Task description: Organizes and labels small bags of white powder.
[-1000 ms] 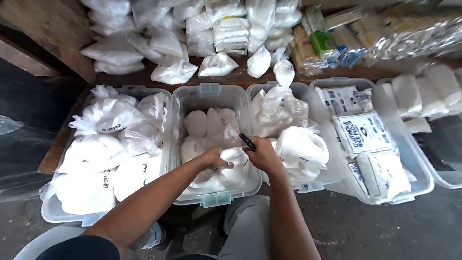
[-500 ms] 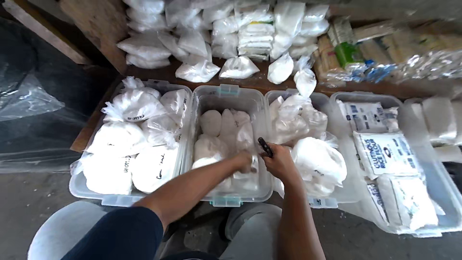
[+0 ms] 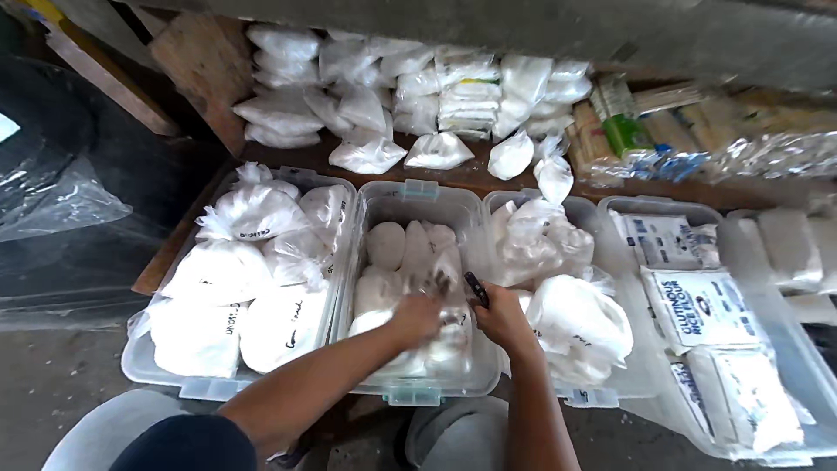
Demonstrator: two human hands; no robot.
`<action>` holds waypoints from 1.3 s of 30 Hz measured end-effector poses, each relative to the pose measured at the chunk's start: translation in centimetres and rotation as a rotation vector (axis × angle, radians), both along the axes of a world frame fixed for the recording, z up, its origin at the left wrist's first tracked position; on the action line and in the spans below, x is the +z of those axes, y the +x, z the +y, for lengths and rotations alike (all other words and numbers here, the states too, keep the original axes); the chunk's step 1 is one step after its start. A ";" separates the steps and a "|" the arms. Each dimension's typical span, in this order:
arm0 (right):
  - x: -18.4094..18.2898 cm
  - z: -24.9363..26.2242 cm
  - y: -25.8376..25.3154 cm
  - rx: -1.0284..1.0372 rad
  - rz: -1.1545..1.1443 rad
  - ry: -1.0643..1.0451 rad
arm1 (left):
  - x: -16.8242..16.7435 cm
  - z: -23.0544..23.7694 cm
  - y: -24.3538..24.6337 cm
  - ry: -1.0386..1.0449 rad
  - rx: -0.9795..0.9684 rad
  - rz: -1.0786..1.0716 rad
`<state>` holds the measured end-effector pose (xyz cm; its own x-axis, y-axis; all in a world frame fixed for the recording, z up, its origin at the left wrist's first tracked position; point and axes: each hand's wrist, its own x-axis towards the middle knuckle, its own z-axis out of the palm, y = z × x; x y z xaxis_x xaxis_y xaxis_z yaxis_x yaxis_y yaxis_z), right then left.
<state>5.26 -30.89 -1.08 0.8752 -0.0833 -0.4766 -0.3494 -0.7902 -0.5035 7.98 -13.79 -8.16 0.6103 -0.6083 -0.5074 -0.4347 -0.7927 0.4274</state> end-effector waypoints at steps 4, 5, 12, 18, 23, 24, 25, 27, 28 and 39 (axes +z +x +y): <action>-0.4 -0.6 0.0 -0.012 -0.020 0.001 | -2.1 4.6 2.5 0.110 0.182 0.026; -0.6 -0.5 0.2 -0.023 -0.028 0.011 | -2.1 4.8 2.6 0.128 0.174 0.049; -0.9 -0.6 0.0 -0.122 -0.165 0.039 | -1.1 2.8 10.8 0.135 0.366 -0.045; -2.0 -1.8 -0.3 -0.209 -0.346 0.060 | -4.4 2.8 16.0 0.244 0.560 0.130; -2.1 -1.8 0.0 -0.219 -0.365 0.061 | -5.6 2.5 16.2 0.176 0.620 0.102; -2.1 -1.8 0.0 -0.220 -0.380 0.067 | -4.9 2.3 16.1 0.139 0.600 0.089; -2.1 -1.9 -0.2 -0.219 -0.401 0.071 | -4.0 2.1 15.8 0.093 0.586 0.058; -1.9 -1.8 -0.4 -0.203 -0.401 0.066 | -2.2 2.4 15.4 -0.040 0.606 -0.016; -1.6 -1.5 -0.3 -0.181 -0.373 0.059 | -1.4 2.9 15.4 -0.115 0.601 -0.072; -4.2 5.3 1.6 0.384 0.428 -0.163 | 3.0 4.7 13.6 -1.227 1.025 0.747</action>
